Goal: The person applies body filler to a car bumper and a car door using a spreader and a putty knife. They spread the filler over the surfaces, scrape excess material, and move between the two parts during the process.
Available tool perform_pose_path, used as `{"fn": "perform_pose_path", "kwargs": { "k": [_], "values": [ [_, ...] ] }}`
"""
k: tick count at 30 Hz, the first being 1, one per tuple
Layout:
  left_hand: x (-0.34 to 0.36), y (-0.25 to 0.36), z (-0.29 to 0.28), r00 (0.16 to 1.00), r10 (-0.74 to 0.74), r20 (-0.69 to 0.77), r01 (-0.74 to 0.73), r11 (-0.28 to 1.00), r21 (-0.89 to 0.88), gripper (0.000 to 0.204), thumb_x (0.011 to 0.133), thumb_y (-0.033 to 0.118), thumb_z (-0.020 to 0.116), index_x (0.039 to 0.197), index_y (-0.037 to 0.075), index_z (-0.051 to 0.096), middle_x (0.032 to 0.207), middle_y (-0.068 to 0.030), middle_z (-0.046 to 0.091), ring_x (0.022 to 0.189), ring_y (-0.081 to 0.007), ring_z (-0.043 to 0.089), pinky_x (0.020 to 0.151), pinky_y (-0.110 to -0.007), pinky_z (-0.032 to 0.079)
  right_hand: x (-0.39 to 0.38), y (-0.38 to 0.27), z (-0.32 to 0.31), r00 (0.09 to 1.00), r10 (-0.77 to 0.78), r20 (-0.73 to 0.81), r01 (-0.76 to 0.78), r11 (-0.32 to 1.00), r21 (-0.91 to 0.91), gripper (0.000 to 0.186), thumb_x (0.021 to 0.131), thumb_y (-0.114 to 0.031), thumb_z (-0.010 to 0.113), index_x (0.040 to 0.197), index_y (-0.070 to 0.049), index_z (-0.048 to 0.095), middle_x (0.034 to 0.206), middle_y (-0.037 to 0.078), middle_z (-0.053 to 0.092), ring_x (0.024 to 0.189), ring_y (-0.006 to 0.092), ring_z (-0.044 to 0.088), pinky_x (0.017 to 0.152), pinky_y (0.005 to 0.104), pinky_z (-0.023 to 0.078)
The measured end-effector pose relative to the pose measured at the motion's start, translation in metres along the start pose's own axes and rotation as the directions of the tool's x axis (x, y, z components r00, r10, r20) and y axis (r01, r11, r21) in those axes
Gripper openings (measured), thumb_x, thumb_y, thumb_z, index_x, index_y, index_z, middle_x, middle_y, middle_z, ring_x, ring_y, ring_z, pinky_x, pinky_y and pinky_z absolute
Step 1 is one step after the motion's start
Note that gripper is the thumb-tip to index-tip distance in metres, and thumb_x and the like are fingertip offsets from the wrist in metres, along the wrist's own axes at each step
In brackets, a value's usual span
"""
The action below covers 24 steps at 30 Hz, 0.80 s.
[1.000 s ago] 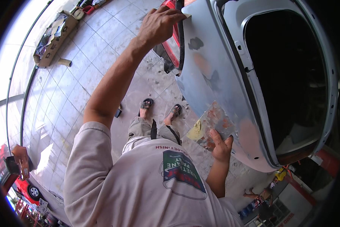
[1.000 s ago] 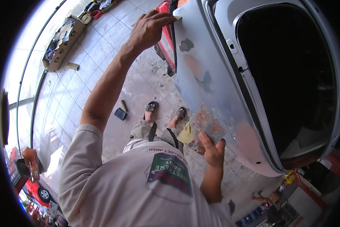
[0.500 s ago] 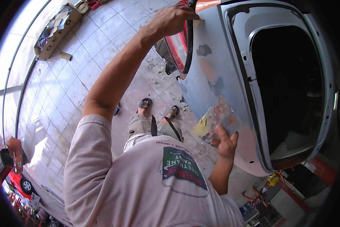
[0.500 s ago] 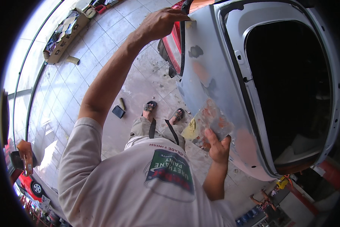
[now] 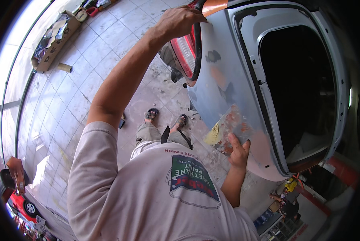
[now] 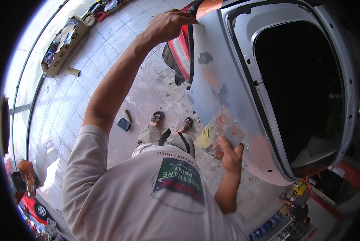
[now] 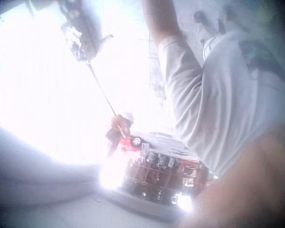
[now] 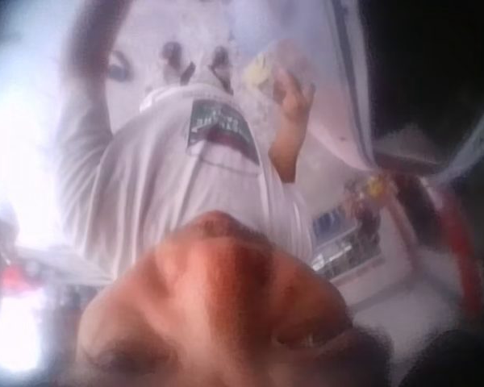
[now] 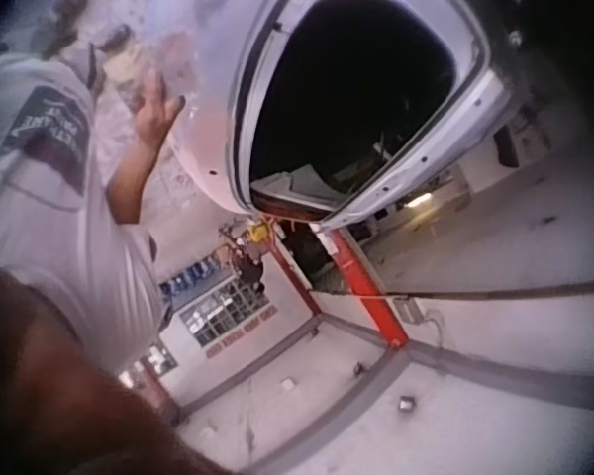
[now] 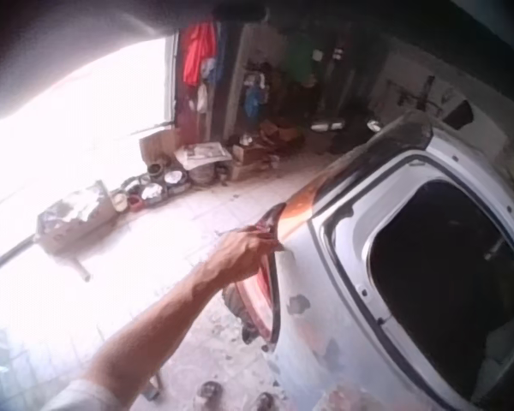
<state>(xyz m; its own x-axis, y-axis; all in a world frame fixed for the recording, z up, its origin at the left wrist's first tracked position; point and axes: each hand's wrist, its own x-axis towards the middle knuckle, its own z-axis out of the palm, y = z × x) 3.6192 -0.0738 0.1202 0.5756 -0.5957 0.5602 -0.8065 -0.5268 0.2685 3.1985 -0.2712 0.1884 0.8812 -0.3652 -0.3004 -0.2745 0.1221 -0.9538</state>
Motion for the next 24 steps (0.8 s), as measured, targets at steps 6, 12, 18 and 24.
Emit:
{"fn": "perform_pose_path", "kwargs": {
  "k": [6,12,18,24],
  "values": [
    [-0.031,0.015,-0.001,0.979,0.185,-0.082,-0.192,0.977,-0.093,0.048,0.082,-0.01,0.064,0.116,0.021,0.081,0.117,-0.0029,0.079,0.109,-0.0254,0.074,0.082,-0.038,0.062,-0.026,0.003,0.02,0.956,0.228,-0.182,-0.209,0.971,0.12,0.04,0.099,-0.005,0.068,0.136,0.002,0.058,0.126,0.01,0.068,0.112,0.0193,0.067,0.098,0.0338,0.054],
    [-0.134,0.055,-0.012,0.977,0.014,0.212,0.072,0.917,-0.393,0.047,0.084,-0.008,0.055,0.122,0.011,0.077,0.122,-0.0104,0.075,0.112,-0.032,0.071,0.095,-0.041,0.058,-0.073,0.067,0.027,0.869,0.316,-0.38,-0.211,0.933,0.293,0.044,0.097,-0.021,0.077,0.13,0.005,0.062,0.118,0.01,0.071,0.1,0.0138,0.069,0.08,0.0309,0.057],
    [-0.363,0.09,0.05,0.801,-0.179,0.571,0.558,0.567,-0.605,0.042,0.092,-0.005,0.058,0.132,0.002,0.07,0.135,-0.0195,0.069,0.127,-0.032,0.066,0.107,-0.04,0.052,-0.1,0.107,0.035,0.847,0.411,-0.337,-0.254,0.87,0.423,0.035,0.094,-0.012,0.078,0.125,0.0,0.066,0.116,0.007,0.072,0.101,0.0144,0.07,0.083,0.0332,0.058],
    [-0.332,0.193,-0.005,0.79,0.069,0.609,0.52,0.449,-0.726,0.046,0.091,-0.011,0.059,0.133,0.003,0.071,0.14,-0.0184,0.066,0.129,-0.0305,0.065,0.107,-0.038,0.051,-0.142,0.154,0.029,0.823,0.373,-0.43,-0.01,0.765,0.643,0.033,0.094,-0.011,0.076,0.125,-0.005,0.067,0.116,0.006,0.072,0.1,0.0183,0.072,0.085,0.0375,0.059]
  ]
}}
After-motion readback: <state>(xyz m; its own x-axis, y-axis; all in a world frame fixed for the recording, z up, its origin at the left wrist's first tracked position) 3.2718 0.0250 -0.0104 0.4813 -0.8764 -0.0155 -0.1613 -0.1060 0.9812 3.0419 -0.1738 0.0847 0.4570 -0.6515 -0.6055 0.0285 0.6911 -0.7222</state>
